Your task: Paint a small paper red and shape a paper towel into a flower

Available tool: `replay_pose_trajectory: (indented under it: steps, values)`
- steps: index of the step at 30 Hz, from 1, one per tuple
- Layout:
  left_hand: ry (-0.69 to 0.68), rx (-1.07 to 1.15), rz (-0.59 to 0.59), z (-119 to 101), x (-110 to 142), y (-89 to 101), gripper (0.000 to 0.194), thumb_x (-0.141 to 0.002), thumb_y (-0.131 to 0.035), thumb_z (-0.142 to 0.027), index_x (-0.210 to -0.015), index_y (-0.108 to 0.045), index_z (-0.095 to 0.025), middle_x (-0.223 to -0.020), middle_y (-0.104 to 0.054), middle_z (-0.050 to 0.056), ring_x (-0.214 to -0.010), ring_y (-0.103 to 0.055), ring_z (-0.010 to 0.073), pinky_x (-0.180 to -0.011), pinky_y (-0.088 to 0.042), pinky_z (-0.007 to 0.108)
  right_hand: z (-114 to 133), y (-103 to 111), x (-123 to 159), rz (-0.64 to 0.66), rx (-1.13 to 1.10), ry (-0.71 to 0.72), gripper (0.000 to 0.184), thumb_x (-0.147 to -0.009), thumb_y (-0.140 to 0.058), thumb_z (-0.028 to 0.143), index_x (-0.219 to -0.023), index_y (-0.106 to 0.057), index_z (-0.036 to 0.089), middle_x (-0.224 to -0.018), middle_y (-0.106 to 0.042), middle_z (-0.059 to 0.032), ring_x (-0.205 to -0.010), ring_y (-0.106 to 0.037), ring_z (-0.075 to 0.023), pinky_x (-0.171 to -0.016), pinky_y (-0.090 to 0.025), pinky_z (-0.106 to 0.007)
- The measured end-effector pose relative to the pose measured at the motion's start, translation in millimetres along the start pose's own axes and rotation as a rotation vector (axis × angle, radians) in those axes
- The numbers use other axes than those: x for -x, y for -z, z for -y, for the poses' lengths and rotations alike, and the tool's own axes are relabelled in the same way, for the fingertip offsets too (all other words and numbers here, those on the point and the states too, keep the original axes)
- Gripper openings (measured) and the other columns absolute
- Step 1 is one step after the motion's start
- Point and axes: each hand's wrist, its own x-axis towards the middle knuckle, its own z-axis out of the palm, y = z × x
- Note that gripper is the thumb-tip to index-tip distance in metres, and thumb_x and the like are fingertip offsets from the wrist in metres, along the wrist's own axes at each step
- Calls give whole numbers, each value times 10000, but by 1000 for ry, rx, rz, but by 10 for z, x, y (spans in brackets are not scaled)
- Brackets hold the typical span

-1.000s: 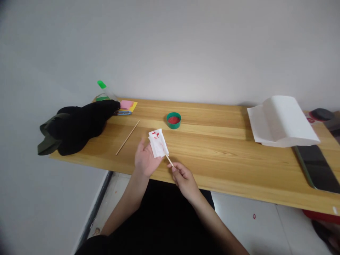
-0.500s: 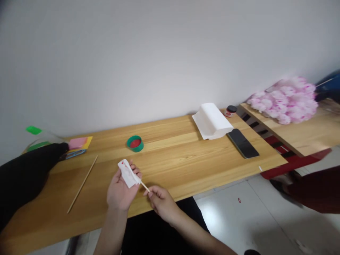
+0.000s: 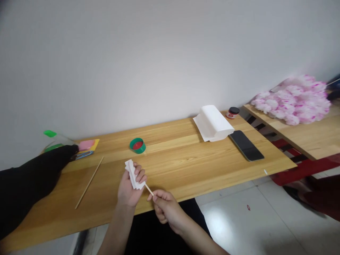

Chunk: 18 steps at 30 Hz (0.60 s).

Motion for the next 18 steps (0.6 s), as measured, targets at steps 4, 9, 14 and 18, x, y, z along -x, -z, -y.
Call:
replay_pose_trajectory:
  steps: [4,9,14,18]
  values:
    - [3,-17,69,-6,18,36,332,-949,-298,-205,-677,-485,-159,-494,-308,-59,-345,-242,53,-357,-218,166,-24,-5,24,6,-12,-11,434,-688,-681,552,-827,-524,172,-425,-295,138,-338,-127,-5,-347,-45,-177]
    - [15,-40,58,-17,37,23,405,-964,-259,-256,-600,-412,-167,-464,-224,-68,-335,-172,60,-338,-141,176,-87,-32,31,22,62,62,410,-753,-613,565,-796,-515,170,-404,-295,134,-326,-156,-16,-324,-89,-172]
    - [7,-47,41,-44,65,-28,423,-962,-219,-236,-580,-388,-170,-463,-175,-73,-339,-123,60,-338,-114,174,-88,-59,64,54,52,87,388,-776,-603,547,-793,-505,172,-410,-298,134,-330,-157,-16,-320,-103,-165]
    - [36,-45,24,-45,80,-85,415,-964,-223,-247,-587,-380,-173,-461,-182,-76,-326,-144,55,-339,-110,175,-56,-27,96,123,-70,3,362,-775,-627,517,-797,-484,185,-425,-281,139,-331,-119,-8,-324,-64,-159]
